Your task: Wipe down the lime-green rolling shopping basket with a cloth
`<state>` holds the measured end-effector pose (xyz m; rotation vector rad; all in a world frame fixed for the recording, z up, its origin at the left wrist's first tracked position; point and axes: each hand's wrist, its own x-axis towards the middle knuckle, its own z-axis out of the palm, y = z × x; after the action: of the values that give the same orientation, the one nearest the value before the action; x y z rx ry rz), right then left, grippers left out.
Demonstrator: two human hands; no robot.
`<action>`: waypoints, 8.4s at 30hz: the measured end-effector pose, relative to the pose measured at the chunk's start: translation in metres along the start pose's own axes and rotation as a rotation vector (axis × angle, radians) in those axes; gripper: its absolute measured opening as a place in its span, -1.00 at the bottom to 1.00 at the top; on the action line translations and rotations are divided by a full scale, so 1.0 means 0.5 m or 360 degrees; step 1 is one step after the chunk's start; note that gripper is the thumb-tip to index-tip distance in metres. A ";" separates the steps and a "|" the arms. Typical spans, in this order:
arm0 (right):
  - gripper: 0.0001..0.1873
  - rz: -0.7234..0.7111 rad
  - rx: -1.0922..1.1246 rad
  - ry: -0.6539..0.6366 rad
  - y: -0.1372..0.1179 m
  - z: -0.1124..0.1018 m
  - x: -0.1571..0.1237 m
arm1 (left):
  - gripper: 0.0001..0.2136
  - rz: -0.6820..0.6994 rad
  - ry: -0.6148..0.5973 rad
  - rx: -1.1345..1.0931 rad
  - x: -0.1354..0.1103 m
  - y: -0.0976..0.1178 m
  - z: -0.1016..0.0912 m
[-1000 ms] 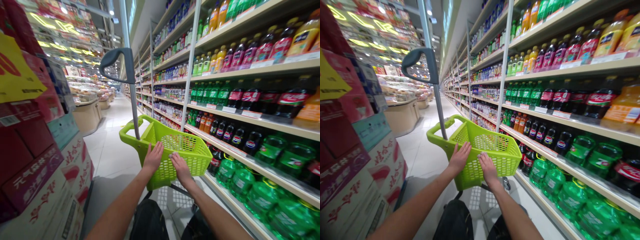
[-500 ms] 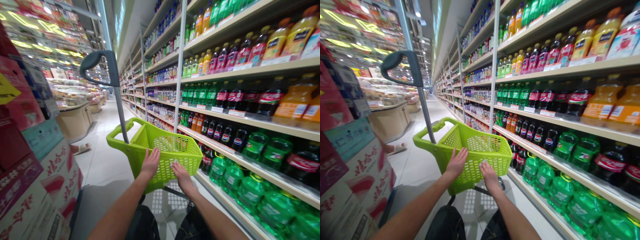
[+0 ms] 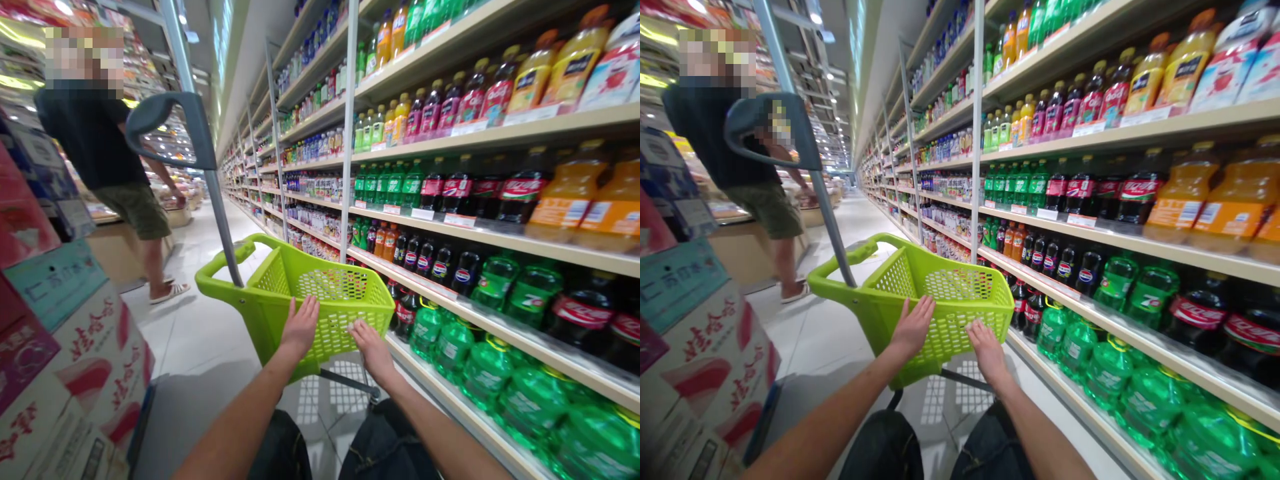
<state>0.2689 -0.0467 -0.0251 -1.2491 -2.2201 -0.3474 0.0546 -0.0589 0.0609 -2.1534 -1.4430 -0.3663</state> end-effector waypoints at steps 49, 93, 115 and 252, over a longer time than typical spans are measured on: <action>-0.44 0.0112 0.0276 0.0155 0.023 0.032 -0.029 | -0.51 -0.0055 -0.0067 -0.0006 -0.013 0.002 -0.004; -0.39 -0.0239 0.0326 0.0253 -0.210 0.003 0.158 | -0.53 -0.0222 0.0147 0.0118 -0.097 -0.162 -0.070; -0.43 -0.0426 0.0434 0.0217 -0.317 0.007 0.209 | -0.44 -0.0595 0.0338 0.0128 -0.141 -0.293 -0.088; -0.44 -0.0162 0.0486 0.0419 -0.153 0.000 0.194 | -0.50 -0.0399 0.0156 0.0072 -0.079 -0.134 -0.044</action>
<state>0.1651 -0.0196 0.0354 -0.8779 -2.0223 -0.1889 -0.0213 -0.0817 0.0774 -1.8954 -1.6518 -0.5166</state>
